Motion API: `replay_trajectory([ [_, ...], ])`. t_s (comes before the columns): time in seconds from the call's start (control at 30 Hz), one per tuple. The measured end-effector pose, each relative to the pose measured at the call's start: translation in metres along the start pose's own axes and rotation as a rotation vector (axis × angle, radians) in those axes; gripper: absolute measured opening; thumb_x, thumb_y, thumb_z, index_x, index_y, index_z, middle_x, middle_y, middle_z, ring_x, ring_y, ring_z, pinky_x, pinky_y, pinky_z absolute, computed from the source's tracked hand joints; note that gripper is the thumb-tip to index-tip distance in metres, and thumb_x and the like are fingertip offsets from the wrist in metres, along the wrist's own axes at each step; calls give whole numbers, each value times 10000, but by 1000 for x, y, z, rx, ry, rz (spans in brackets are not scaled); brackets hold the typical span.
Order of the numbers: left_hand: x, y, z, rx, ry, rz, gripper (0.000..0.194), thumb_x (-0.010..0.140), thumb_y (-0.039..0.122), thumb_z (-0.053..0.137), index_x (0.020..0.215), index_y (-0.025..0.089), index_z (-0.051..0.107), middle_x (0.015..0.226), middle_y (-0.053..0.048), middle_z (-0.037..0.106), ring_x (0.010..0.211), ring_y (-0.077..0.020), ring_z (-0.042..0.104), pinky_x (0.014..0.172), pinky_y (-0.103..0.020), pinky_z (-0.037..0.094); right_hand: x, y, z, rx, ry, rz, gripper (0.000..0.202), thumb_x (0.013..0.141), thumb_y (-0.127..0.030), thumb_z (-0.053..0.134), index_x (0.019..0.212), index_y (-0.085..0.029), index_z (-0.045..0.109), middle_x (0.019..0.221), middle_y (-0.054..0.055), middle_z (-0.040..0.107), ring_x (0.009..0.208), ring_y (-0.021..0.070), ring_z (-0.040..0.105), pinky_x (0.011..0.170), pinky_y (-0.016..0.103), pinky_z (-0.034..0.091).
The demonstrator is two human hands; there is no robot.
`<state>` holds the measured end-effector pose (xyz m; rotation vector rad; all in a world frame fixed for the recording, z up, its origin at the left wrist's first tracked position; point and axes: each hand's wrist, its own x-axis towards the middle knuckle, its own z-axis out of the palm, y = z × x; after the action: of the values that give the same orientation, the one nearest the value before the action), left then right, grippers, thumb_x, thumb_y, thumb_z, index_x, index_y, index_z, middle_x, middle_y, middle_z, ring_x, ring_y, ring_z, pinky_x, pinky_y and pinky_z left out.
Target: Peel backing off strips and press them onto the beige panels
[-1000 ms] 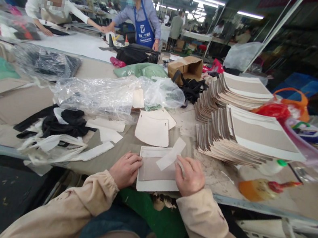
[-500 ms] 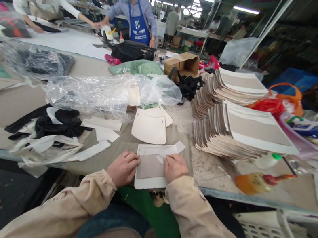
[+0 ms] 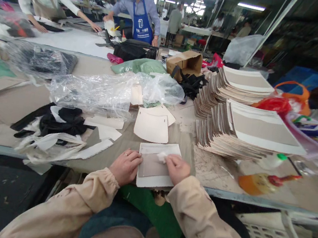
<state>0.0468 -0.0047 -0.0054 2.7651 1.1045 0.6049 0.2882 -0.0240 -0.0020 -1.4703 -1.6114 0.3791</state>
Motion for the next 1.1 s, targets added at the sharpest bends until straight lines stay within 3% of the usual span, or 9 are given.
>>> replay_trajectory([
  [0.1,0,0,0,2,-3,-2,239,795,138,499,1003,175,612,1060,-96,608,1042,-249,516,966,-477,406,12,7,-29,208,392,288,311,834,-429,566,829,-142,688,747,39,678,696,178,624,649,284,499],
  [0.2,0,1,0,9,-12,-2,235,811,142,484,1008,168,609,1065,-93,607,1042,-248,511,978,-483,393,21,7,-59,45,651,181,303,842,-407,560,869,-131,683,853,74,685,816,211,633,771,349,507],
  [0.27,0,2,-1,8,-9,-5,238,812,141,481,1012,171,608,1067,-93,607,1046,-248,508,981,-485,390,21,4,-67,-167,577,-36,230,855,-336,550,876,-147,679,982,104,676,936,230,616,877,386,476],
  [0.37,0,2,-1,7,-2,-11,243,809,138,481,1013,178,608,1073,-95,606,1051,-250,505,982,-485,387,13,1,-52,-398,311,-251,180,882,-246,498,923,-163,653,1070,119,656,1013,244,595,919,387,457],
  [0.5,0,3,-2,7,-9,-15,243,811,140,478,1015,175,606,1075,-93,604,1051,-248,504,987,-481,383,-3,4,-12,-562,-71,-270,182,902,-177,433,873,-180,613,854,82,672,842,216,630,739,292,488],
  [0.57,0,3,-3,0,-13,-14,247,810,141,479,1017,180,606,1072,-93,605,1049,-245,506,985,-479,385,-8,2,2,-610,-172,-240,198,903,-173,430,790,-190,592,726,62,633,717,192,615,644,268,470],
  [0.8,-1,3,-1,-11,1,-21,263,807,143,485,1037,183,607,1096,-85,609,1089,-254,501,1007,-487,368,-3,-26,17,-470,-118,-369,161,873,-157,467,892,-158,627,1077,106,649,1074,253,532,961,389,409],
  [0.97,-3,3,0,-26,9,-34,258,804,136,491,1025,182,616,1090,-87,618,1101,-239,505,1014,-480,371,-9,-32,45,-362,-264,-416,251,893,-112,386,979,-130,621,1101,137,643,1100,224,551,943,356,458],
  [1.1,-3,3,0,-40,21,-44,243,791,130,496,980,183,639,1084,-92,620,1100,-237,513,1013,-474,375,-10,-29,55,-330,-277,-424,259,907,-127,395,1046,-91,610,1071,172,651,1046,216,595,900,328,494],
])
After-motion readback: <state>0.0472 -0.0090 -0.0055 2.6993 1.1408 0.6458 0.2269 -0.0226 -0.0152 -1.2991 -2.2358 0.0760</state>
